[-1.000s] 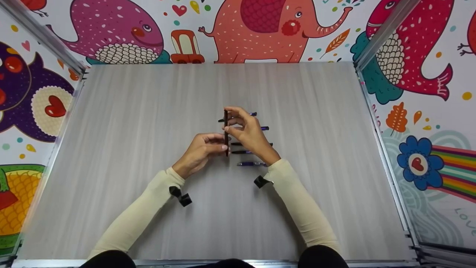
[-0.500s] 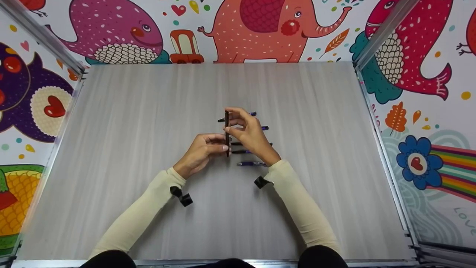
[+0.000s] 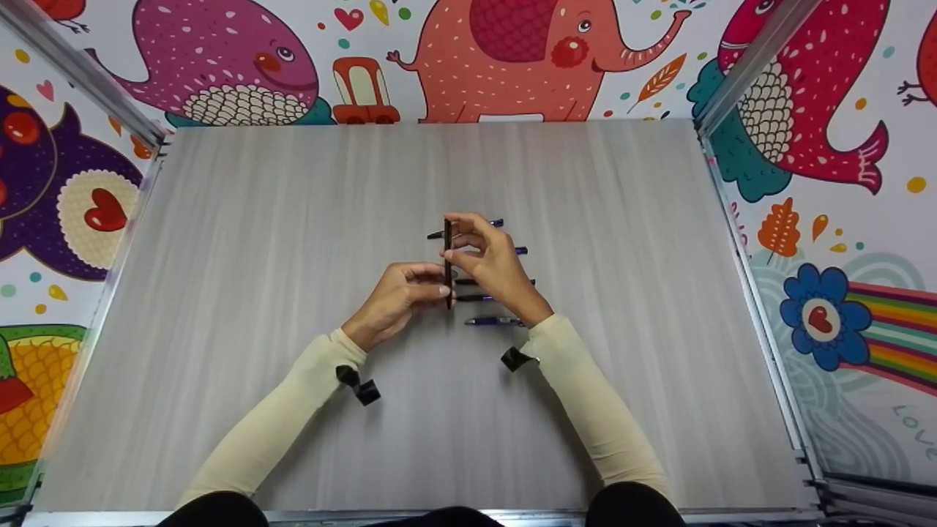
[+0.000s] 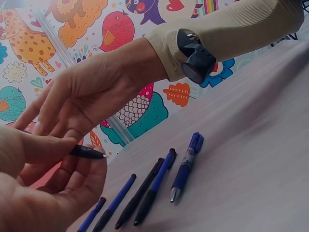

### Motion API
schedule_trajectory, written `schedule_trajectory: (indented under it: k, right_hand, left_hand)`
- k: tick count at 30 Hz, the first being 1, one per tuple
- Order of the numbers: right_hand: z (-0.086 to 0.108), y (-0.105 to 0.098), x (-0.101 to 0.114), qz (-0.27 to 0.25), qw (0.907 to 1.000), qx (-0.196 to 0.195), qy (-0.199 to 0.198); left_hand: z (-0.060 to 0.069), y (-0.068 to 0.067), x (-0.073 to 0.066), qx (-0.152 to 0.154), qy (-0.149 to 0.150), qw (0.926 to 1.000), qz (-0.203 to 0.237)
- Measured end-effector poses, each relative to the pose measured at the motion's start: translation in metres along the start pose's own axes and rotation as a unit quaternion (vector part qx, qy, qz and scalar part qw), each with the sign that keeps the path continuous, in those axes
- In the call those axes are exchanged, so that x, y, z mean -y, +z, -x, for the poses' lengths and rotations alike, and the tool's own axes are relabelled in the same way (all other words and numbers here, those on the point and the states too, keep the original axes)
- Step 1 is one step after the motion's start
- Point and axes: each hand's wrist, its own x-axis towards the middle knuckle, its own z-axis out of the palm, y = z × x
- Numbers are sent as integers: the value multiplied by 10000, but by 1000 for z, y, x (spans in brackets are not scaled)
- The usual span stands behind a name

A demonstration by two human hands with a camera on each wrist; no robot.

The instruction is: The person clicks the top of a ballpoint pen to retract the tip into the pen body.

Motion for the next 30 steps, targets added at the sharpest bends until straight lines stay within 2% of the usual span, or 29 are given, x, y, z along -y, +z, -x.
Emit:
schedule_trajectory:
  k: [8, 13, 17, 20, 25, 27, 30]
  right_hand:
    - [-1, -5, 0, -70, 9998, -143, -143]
    - [-6, -12, 0, -290, 9980, -475, -301]
    - [-9, -19, -3, -256, 9956, -804, -417]
    - [-11, -25, -6, -190, 9946, -923, -432]
    - [-13, -32, -14, -110, 9943, -1036, -229]
    - [-13, -34, -17, 37, 9940, -1081, -130]
    - [-13, -37, -22, 380, 9928, -1133, 36]
  left_hand:
    - [-4, -3, -5, -13, -14, 9999, -143]
    - [-8, -7, -11, -168, 113, 9973, -699]
    - [-11, -13, -17, -382, 254, 9905, -1292]
    - [-13, -19, -20, -620, 479, 9775, -1960]
    - [-19, -29, -25, -982, 906, 9394, -3158]
    - [-22, -32, -26, -1059, 1048, 9267, -3451]
    - [-27, -35, -26, -1131, 1210, 9137, -3712]
